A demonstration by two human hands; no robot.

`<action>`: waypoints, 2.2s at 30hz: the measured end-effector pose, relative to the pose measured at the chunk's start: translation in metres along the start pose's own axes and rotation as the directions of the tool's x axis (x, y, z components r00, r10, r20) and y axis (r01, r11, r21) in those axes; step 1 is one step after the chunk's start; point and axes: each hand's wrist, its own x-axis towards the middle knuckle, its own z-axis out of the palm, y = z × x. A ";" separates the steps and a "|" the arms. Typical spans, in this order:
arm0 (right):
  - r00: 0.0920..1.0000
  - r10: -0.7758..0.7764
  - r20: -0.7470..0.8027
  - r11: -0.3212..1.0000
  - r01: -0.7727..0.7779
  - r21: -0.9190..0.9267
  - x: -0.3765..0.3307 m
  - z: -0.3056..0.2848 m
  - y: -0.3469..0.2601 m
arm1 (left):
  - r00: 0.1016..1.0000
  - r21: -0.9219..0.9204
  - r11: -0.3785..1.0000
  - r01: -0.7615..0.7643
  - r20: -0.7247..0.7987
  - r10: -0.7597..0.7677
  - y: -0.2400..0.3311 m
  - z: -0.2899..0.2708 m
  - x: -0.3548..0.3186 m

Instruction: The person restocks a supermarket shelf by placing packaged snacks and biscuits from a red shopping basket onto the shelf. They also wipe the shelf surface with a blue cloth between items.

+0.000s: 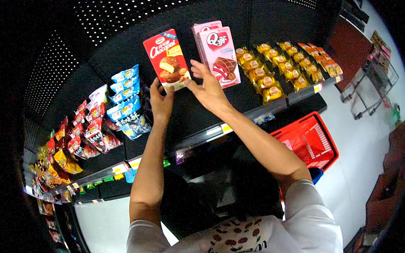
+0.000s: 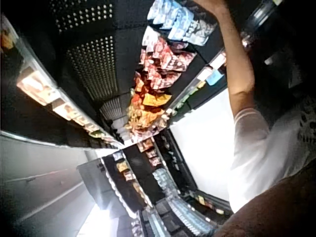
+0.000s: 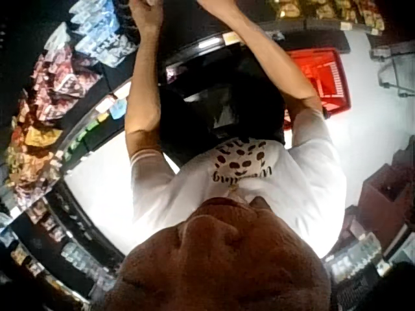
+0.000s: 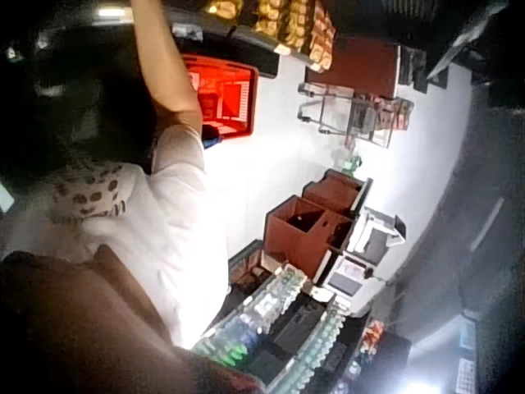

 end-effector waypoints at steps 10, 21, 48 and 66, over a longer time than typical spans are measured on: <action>0.991 0.124 -0.054 0.992 -0.124 -0.004 0.085 0.040 0.073 | 0.994 -0.123 0.986 0.112 0.014 -0.111 -0.018 0.010 0.025; 0.999 -0.023 -0.038 0.937 0.008 -0.349 0.063 0.027 0.048 | 0.998 0.317 0.946 -0.064 0.000 0.067 -0.025 0.001 0.015; 0.789 -0.542 0.291 0.491 0.578 -0.652 -0.053 -0.092 -0.140 | 0.926 -0.308 0.951 -0.020 0.353 0.134 0.110 -0.045 -0.054; 0.953 -0.002 0.302 0.317 0.287 -0.904 -0.176 -0.235 -0.201 | 0.919 -0.228 0.972 -0.064 0.366 0.146 0.106 -0.014 -0.077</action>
